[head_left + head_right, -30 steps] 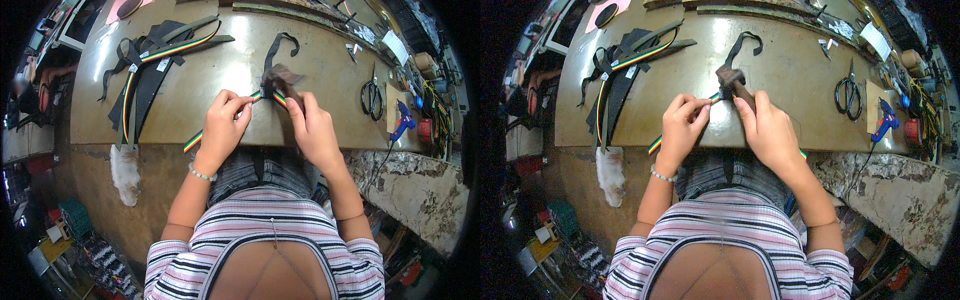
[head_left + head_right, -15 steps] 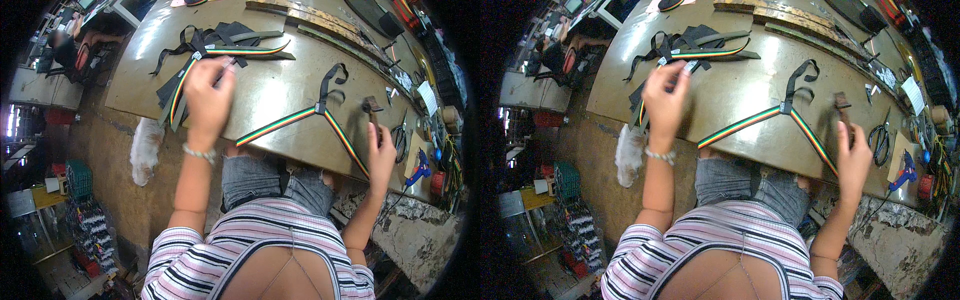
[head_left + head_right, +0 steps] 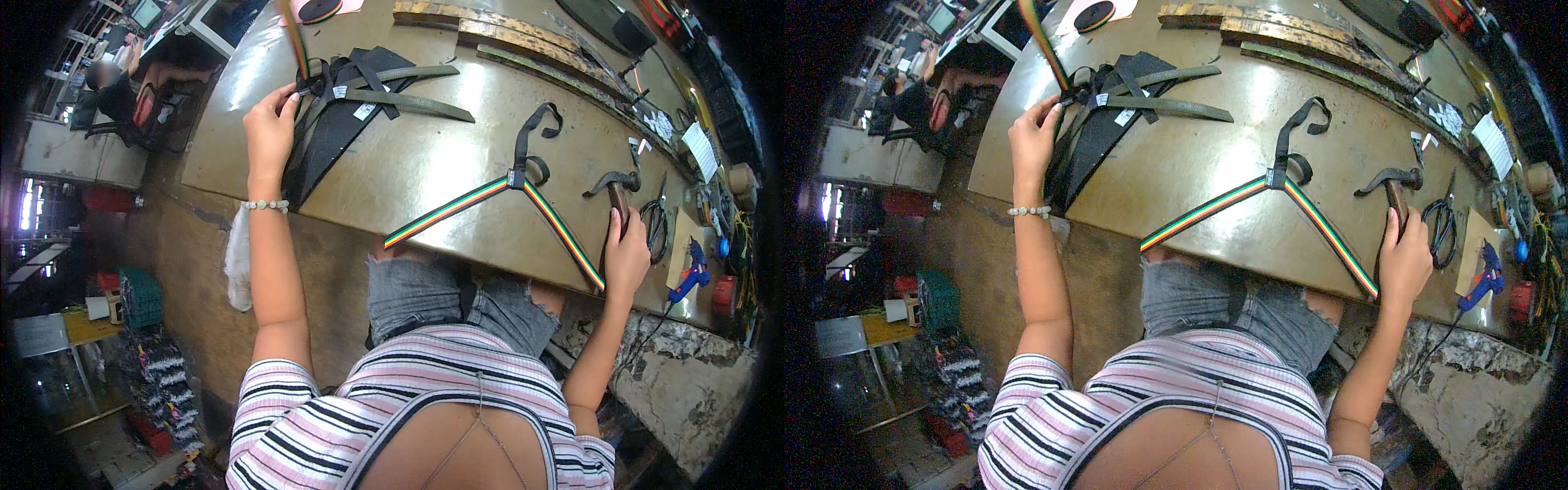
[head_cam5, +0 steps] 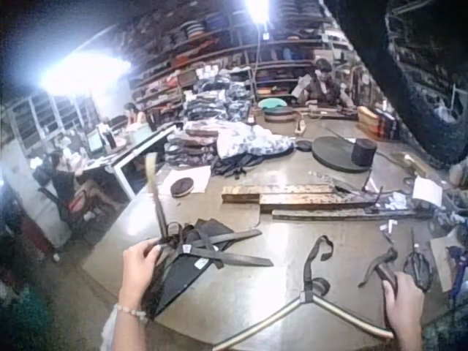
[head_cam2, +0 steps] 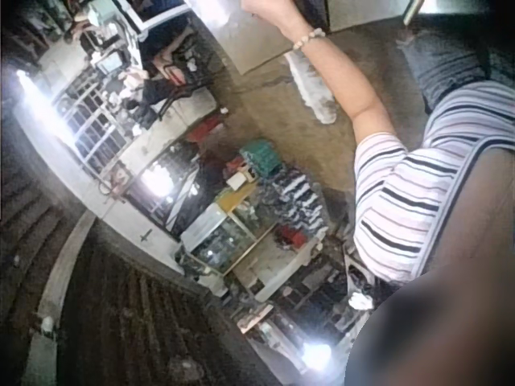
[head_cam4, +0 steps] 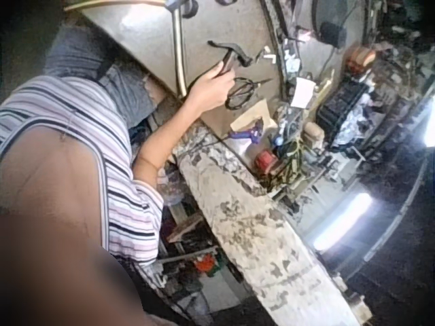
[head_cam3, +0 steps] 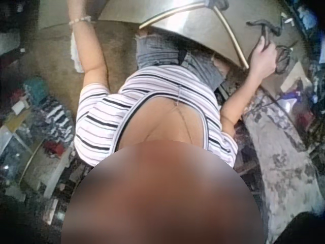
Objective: The person uses a hot glue gun to attach a multicolored ribbon to a black strap on a workbench. They repeatedly apply glue, press the ribbon into place, and adjust the strap alignment. The person also handles small white rectangular pieces and places them on the strap.
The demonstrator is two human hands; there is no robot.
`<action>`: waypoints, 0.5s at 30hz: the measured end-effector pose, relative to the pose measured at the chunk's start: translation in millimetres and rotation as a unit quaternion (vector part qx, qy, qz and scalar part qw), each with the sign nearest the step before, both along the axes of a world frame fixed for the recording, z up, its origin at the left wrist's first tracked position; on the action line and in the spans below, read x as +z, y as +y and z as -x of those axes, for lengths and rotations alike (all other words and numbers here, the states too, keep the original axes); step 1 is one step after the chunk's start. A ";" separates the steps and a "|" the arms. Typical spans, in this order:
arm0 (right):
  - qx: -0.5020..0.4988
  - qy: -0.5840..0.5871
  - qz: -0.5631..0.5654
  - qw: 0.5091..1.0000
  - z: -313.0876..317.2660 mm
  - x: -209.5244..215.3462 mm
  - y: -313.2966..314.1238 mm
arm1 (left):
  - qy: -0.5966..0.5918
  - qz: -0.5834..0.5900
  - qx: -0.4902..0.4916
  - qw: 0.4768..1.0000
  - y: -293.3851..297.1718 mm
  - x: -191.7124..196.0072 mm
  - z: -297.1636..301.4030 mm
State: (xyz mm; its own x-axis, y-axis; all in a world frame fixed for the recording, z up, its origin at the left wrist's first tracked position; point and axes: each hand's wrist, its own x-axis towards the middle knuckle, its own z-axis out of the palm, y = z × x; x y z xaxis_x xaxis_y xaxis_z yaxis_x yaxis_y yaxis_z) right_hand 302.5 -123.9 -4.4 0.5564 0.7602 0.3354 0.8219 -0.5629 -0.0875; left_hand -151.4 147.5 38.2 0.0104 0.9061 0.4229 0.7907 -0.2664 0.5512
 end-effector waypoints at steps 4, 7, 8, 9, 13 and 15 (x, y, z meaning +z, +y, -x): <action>-0.003 -0.007 -0.007 1.000 3.9 1.9 2.4 | -0.017 0.016 0.008 1.000 1.9 0.0 -0.6; -0.010 -0.006 -0.004 1.000 4.0 1.0 2.2 | -0.008 0.002 0.023 1.000 -0.8 2.6 -5.9; -0.012 -0.016 -0.009 1.000 3.5 0.6 1.7 | 0.008 -0.023 0.005 1.000 -1.1 1.1 -7.5; -0.014 0.000 -0.002 1.000 2.6 0.5 1.3 | 0.019 -0.044 -0.001 0.999 -1.5 -2.4 -8.7; -0.009 0.018 0.001 1.000 -0.7 3.2 1.2 | 0.067 -0.094 -0.058 0.992 -6.5 -22.0 -16.2; 0.001 0.035 0.006 0.999 -2.0 6.3 2.4 | 0.104 -0.110 -0.050 0.987 -20.8 -22.9 -31.4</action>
State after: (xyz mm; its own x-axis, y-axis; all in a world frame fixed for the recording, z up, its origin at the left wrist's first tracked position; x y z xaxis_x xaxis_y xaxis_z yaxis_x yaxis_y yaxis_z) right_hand 304.4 -121.5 1.9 0.5769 0.7646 0.2872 0.8149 -0.5629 -0.1385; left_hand -120.0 126.8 15.4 0.2023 0.7832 0.5880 0.8449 -0.4432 0.2996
